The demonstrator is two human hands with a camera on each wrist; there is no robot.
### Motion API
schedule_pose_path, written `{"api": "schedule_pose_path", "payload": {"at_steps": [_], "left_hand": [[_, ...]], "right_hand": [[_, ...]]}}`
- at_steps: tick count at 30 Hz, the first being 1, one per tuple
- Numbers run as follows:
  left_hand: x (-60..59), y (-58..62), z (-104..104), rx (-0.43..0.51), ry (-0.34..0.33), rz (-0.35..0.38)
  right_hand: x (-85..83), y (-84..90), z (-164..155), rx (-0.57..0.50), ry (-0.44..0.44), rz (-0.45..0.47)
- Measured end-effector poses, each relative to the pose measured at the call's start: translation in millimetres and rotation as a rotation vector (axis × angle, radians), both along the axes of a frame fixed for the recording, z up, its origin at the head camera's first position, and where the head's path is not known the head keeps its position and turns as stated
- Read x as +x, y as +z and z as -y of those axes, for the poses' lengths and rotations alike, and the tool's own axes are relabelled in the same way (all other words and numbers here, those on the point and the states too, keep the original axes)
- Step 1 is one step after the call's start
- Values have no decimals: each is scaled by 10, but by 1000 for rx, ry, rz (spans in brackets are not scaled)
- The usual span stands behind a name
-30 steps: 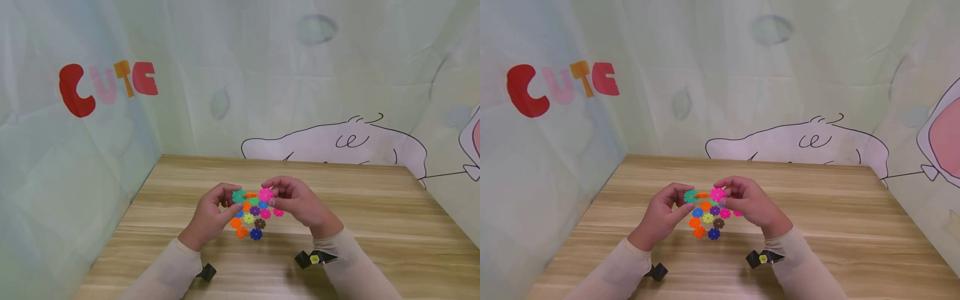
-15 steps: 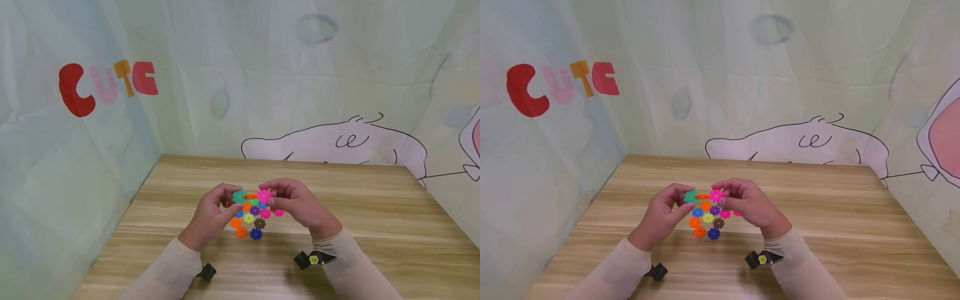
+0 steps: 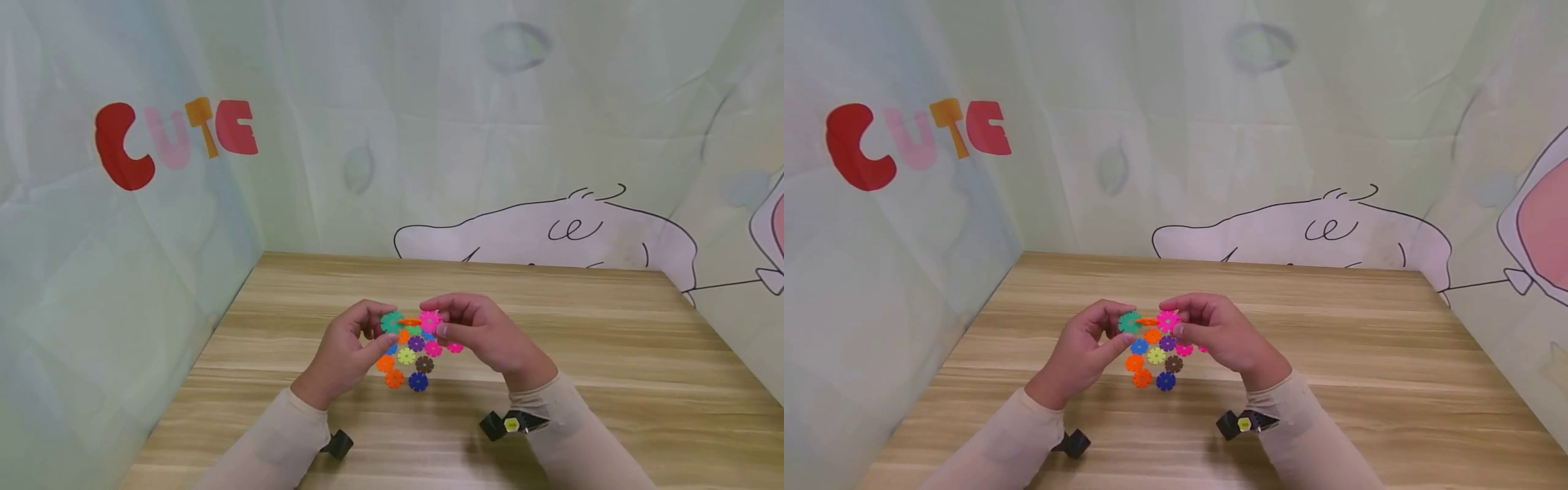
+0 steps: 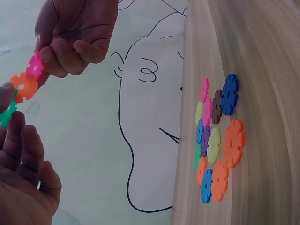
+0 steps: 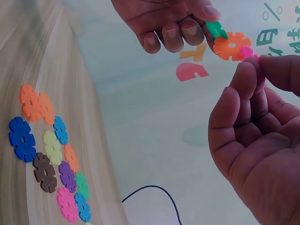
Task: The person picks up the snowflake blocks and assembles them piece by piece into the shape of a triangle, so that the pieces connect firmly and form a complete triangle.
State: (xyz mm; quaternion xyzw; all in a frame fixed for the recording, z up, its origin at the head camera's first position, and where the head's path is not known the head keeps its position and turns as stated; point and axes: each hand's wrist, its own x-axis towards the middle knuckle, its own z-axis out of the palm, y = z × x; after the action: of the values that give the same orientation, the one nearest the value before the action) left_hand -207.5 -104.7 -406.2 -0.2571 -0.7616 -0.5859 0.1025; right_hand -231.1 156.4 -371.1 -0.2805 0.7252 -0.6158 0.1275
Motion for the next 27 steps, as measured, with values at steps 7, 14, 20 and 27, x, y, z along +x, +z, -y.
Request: {"api": "schedule_pose_path", "payload": {"at_steps": [7, 14, 20, 27], "left_hand": [[3, -3, 2, 3, -6, 20], [20, 0, -4, 37, -34, 21], [16, -13, -23, 38, -31, 0], [43, 5, -56, 37, -15, -30]], "right_hand": [[15, -8, 22, 2, 9, -32], [13, -13, 37, 30, -4, -32], [15, -18, 42, 24, -3, -10], [45, -52, 130, -39, 19, 27]]}}
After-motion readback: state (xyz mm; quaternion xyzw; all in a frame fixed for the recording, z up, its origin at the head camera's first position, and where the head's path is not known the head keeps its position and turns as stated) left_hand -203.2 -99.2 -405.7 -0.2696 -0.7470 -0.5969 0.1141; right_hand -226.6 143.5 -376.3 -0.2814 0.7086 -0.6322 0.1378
